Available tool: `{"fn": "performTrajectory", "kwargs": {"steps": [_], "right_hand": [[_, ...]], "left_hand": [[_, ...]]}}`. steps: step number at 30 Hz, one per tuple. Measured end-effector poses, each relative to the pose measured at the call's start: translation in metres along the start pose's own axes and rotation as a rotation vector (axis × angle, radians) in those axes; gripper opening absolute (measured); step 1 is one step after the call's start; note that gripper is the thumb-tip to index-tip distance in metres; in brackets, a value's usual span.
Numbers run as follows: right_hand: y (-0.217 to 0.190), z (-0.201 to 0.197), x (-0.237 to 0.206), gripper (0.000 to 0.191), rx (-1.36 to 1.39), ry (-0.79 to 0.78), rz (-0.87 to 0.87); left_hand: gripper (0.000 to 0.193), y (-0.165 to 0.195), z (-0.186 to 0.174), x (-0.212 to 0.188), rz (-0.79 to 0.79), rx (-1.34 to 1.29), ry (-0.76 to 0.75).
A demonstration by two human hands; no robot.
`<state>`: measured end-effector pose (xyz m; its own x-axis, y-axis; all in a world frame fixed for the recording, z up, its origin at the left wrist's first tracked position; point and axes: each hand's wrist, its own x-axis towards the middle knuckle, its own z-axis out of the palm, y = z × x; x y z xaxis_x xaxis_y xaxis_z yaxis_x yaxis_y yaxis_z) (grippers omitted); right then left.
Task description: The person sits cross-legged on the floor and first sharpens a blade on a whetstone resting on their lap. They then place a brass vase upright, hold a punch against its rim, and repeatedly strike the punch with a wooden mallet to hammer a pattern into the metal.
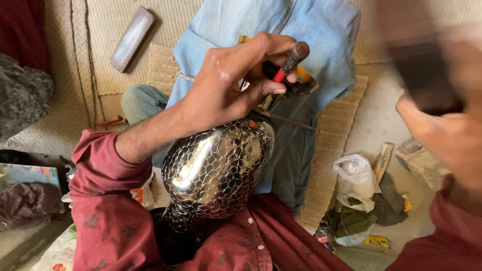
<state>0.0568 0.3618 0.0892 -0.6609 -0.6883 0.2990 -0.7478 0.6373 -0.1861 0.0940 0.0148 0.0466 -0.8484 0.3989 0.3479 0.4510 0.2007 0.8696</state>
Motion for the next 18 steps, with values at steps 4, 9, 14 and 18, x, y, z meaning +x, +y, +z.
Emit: {"fn": "performTrajectory", "kwargs": {"steps": [4,9,14,18], "right_hand": [[0.012,-0.006,0.018,0.077,0.142,-0.095,-0.012],[0.025,-0.001,0.017,0.063,0.221,-0.231,0.094],[0.026,0.006,0.014,0.02,0.211,-0.419,0.412],[0.036,0.0,0.019,0.03,0.287,-0.382,0.271]], "left_hand": [[0.047,0.002,0.001,0.0,-0.077,-0.018,0.018],[0.045,0.003,0.001,-0.001,-0.064,-0.006,0.04],[0.044,0.007,0.0,-0.003,-0.039,0.019,0.042],[0.042,0.006,0.002,-0.004,-0.045,0.049,0.046]]}}
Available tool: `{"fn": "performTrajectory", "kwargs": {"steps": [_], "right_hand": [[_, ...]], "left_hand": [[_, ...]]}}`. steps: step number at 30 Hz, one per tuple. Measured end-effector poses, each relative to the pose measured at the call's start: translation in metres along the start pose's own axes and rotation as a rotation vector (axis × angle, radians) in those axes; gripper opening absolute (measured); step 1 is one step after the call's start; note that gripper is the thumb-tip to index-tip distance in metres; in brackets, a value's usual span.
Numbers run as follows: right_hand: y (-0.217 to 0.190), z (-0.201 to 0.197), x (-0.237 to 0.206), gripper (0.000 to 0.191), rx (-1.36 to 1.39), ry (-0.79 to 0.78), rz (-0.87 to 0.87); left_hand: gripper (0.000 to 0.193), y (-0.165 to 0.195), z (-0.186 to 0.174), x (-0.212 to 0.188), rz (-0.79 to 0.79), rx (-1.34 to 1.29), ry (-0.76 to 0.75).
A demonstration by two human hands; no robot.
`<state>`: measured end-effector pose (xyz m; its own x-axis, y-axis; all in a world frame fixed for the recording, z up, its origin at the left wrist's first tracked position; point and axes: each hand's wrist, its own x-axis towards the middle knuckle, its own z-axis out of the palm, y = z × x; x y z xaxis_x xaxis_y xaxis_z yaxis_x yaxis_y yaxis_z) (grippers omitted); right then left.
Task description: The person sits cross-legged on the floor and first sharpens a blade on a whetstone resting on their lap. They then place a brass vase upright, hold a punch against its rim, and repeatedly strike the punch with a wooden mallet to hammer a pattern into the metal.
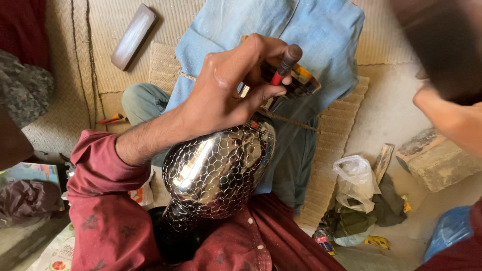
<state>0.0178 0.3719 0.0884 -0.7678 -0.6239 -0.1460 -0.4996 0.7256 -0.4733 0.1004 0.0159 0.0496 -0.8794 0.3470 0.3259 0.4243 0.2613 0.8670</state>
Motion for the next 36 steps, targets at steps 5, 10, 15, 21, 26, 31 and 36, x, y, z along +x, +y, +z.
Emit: {"fn": "performTrajectory", "kwargs": {"steps": [5,10,15,21,26,31,36], "right_hand": [[0.012,-0.019,-0.002,0.072,-0.149,-0.085,-0.297],[0.013,-0.02,-0.01,0.076,-0.1,-0.115,-0.192],[0.014,-0.022,-0.009,0.072,-0.199,-0.022,-0.318],[0.033,-0.023,-0.004,0.055,-0.286,-0.103,-0.653],[0.051,-0.017,-0.018,0.058,-0.224,-0.072,-0.523],[0.048,-0.015,-0.022,0.06,-0.21,-0.05,-0.482],[0.015,-0.014,-0.02,0.062,-0.21,-0.011,-0.418]], "left_hand": [[0.042,-0.005,0.001,-0.002,-0.001,-0.015,0.016],[0.043,-0.006,0.001,-0.003,-0.024,-0.048,0.018],[0.045,-0.005,0.001,0.0,-0.044,-0.072,0.035],[0.047,-0.004,0.001,0.003,-0.083,-0.106,-0.011],[0.044,-0.01,0.001,0.004,0.052,-0.134,-0.006],[0.04,-0.013,0.001,0.002,0.119,-0.07,-0.013],[0.039,-0.01,0.001,0.002,0.097,-0.041,-0.009]]}}
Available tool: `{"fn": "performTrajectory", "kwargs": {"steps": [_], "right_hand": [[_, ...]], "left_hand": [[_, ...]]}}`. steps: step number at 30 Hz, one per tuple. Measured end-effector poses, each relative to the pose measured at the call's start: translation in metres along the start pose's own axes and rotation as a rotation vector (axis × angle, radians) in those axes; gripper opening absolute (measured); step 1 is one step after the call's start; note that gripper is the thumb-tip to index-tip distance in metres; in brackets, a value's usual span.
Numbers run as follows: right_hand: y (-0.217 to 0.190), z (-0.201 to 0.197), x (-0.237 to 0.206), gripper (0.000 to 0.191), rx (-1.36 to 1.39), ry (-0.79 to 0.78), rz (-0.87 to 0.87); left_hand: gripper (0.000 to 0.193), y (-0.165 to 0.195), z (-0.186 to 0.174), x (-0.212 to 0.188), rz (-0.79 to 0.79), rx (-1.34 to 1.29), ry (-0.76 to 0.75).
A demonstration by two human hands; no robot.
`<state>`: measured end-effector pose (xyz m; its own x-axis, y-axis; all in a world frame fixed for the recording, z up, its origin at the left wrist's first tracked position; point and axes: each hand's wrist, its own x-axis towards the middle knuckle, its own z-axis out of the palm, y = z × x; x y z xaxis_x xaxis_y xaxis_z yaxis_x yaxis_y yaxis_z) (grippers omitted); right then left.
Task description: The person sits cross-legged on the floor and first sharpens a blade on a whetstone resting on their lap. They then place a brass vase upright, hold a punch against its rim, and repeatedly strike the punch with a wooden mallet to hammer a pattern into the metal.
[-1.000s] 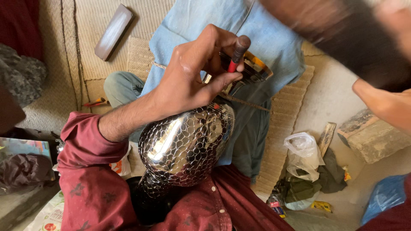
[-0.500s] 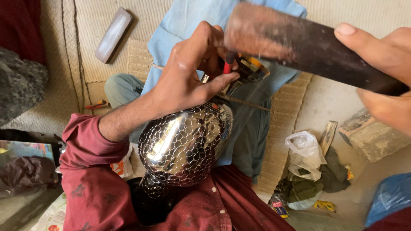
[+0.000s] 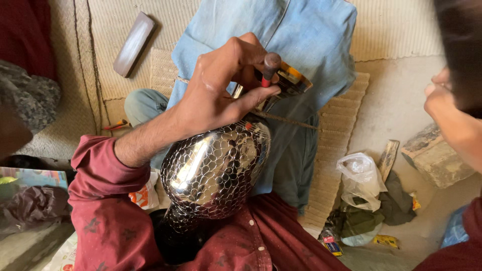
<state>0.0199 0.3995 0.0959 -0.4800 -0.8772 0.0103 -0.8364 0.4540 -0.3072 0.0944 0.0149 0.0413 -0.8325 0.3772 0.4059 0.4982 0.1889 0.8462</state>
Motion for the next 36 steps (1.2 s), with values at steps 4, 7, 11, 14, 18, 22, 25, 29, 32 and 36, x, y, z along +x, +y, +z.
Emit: {"fn": "performTrajectory", "kwargs": {"steps": [4,7,11,14,18,22,25,29,32,36], "right_hand": [[-0.023,-0.001,0.002,0.064,-0.029,0.069,0.035],[-0.026,0.002,-0.001,0.066,-0.012,0.103,0.063],[-0.018,0.007,-0.004,0.074,0.017,0.05,0.119],[-0.017,0.01,-0.005,0.077,-0.028,0.067,0.14],[-0.029,0.017,-0.007,0.078,-0.058,0.136,0.175],[-0.044,0.033,-0.013,0.081,0.108,0.277,0.318],[-0.05,0.052,-0.023,0.08,0.181,0.296,0.339],[-0.063,0.09,-0.041,0.072,0.538,0.573,0.5],[-0.072,0.119,-0.055,0.06,0.585,0.66,0.589],[-0.079,0.153,-0.067,0.031,0.534,0.686,0.666]], "left_hand": [[0.038,0.002,-0.001,0.006,0.032,0.022,0.0],[0.038,0.006,-0.001,0.011,0.089,0.106,0.016],[0.038,0.012,-0.002,0.014,-0.026,0.117,-0.02],[0.037,0.013,-0.002,0.017,-0.061,0.114,-0.046],[0.037,0.014,0.0,0.023,-0.079,0.154,-0.094],[0.041,0.019,0.0,0.029,-0.017,0.106,-0.129],[0.043,0.022,-0.001,0.036,0.019,0.192,-0.184],[0.056,0.028,0.002,0.041,0.041,0.175,-0.262],[0.056,0.026,0.005,0.046,0.086,0.207,-0.312],[0.062,0.023,0.01,0.049,0.011,0.374,-0.494]]}}
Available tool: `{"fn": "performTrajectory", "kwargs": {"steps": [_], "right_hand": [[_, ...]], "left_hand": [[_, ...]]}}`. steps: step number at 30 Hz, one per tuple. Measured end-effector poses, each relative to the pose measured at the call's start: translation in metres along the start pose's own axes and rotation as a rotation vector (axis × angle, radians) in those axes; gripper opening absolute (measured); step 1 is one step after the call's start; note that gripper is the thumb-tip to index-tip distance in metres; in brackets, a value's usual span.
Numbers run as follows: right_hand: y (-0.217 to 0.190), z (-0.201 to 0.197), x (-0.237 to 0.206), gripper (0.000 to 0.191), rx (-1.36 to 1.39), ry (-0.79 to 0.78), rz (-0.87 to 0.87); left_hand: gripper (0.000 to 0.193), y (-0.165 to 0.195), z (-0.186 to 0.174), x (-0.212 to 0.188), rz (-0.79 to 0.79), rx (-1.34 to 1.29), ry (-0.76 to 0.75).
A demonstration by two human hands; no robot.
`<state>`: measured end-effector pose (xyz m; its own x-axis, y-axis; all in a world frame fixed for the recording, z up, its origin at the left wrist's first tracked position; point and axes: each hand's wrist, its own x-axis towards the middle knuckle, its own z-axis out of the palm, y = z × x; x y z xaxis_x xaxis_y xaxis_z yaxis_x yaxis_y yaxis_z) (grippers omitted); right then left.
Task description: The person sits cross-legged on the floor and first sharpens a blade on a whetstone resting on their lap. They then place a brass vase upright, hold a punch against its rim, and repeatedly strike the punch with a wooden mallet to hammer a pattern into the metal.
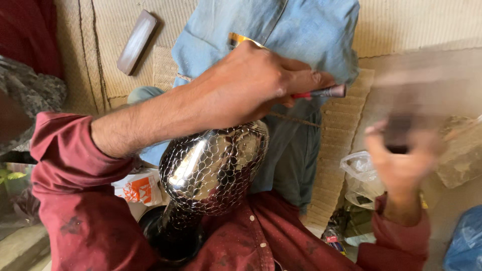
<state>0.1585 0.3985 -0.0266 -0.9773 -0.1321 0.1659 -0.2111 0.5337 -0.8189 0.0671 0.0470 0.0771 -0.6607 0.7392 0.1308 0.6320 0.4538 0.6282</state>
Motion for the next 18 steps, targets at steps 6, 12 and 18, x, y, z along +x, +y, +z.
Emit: {"fn": "performTrajectory", "kwargs": {"steps": [6,12,18], "right_hand": [[0.011,0.032,-0.025,0.037,0.115,0.083,-0.036],[0.0,0.045,-0.037,0.047,0.174,0.157,0.044],[0.004,0.038,-0.033,0.077,0.178,0.142,0.062]], "left_hand": [[0.056,-0.003,0.003,0.01,0.134,0.047,-0.065],[0.057,-0.001,-0.003,0.012,0.203,0.014,-0.045],[0.052,-0.006,-0.018,0.0,0.157,-0.276,0.058]]}}
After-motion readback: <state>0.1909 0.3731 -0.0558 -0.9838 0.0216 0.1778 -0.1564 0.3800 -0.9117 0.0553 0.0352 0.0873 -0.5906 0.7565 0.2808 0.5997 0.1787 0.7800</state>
